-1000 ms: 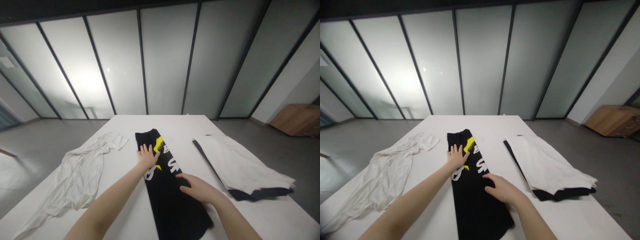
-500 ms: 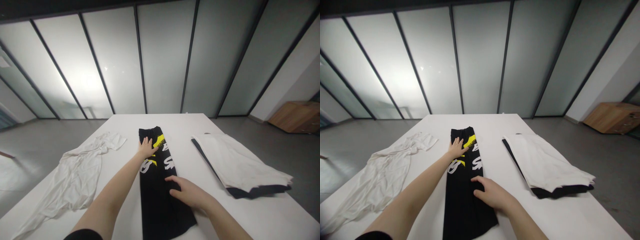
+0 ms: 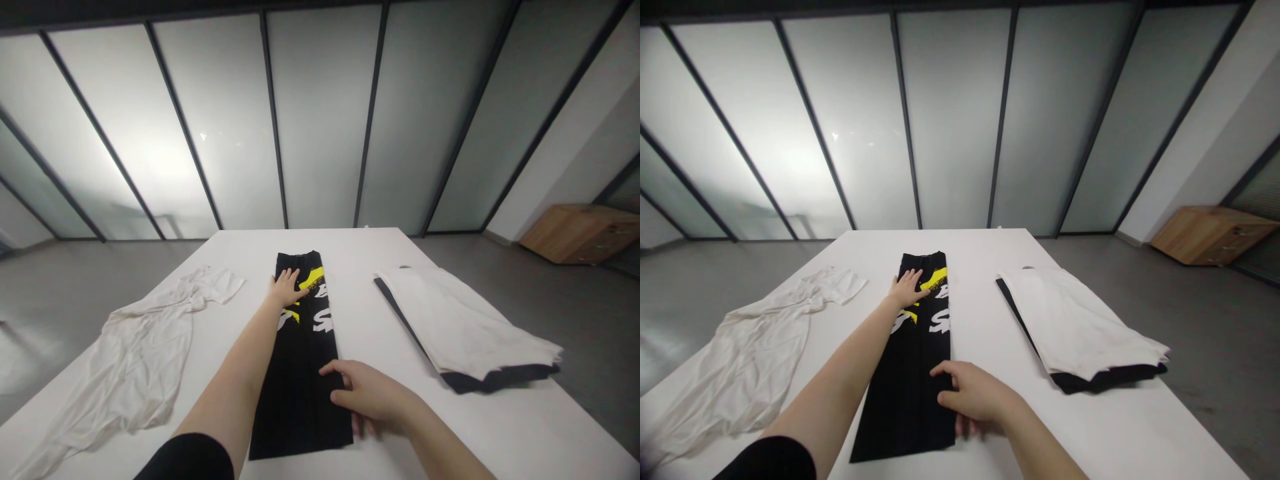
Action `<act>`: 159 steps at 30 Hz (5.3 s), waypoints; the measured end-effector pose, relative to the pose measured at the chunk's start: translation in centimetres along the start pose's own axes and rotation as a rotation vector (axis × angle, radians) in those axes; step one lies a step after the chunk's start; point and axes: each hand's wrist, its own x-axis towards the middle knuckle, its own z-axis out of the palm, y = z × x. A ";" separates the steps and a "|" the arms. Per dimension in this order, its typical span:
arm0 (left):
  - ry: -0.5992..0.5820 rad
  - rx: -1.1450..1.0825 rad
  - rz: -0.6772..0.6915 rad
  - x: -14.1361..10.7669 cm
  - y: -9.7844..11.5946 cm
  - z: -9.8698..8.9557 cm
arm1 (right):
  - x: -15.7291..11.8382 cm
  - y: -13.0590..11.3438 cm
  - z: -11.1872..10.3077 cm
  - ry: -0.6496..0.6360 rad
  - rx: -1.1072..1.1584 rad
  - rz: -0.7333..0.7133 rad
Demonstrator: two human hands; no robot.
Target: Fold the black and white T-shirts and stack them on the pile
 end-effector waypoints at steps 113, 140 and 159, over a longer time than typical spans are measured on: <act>0.261 -0.510 0.245 -6.7 4.6 0.6 | 17.6 -7.8 -6.0 1.031 -0.971 0.042; 0.135 -0.431 0.178 -6.9 4.7 0.6 | 18.8 -8.9 -6.1 1.044 -0.928 0.118; 0.162 -0.300 0.090 -7.2 5.7 0.3 | 18.7 -8.4 -6.0 1.084 -0.884 0.121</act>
